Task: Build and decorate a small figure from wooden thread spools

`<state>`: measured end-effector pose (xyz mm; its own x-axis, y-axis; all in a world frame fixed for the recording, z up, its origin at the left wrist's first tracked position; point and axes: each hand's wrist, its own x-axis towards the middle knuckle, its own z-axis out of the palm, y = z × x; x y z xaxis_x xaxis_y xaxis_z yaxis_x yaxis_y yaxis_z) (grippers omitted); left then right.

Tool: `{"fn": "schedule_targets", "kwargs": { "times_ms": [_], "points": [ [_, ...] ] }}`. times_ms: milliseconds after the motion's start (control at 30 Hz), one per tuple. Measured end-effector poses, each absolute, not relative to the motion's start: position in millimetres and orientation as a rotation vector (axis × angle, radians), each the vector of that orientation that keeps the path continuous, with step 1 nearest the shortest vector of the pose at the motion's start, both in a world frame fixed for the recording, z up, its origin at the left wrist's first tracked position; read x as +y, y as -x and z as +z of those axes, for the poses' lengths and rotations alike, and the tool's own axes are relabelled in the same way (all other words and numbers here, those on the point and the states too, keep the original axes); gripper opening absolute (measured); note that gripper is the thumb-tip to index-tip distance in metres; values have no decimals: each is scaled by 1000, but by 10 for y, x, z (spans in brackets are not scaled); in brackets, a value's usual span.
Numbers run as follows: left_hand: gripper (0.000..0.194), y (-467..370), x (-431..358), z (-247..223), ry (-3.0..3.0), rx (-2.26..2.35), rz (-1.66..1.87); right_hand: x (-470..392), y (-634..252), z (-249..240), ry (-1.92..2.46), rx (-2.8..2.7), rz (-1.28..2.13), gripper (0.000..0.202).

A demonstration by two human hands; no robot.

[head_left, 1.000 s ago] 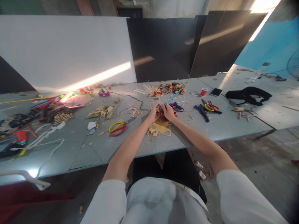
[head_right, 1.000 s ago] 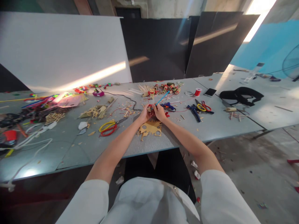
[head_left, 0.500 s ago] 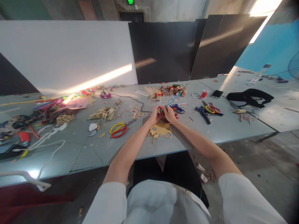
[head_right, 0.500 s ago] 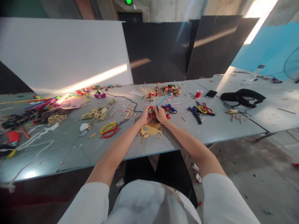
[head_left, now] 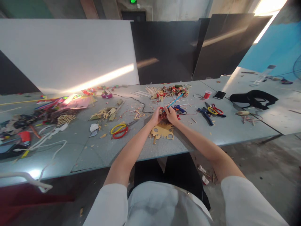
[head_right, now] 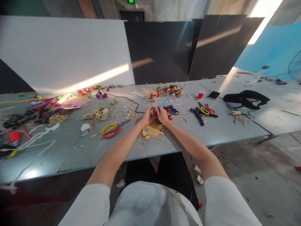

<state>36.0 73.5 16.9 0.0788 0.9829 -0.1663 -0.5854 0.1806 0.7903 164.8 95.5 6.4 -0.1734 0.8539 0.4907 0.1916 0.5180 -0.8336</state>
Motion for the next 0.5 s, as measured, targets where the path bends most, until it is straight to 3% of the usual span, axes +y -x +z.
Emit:
{"fn": "schedule_targets", "kwargs": {
  "times_ms": [500],
  "points": [
    [49,-359,717,170,-647,806,1280,934,-1641,95,905,-1657,734,61]
  ]
}}
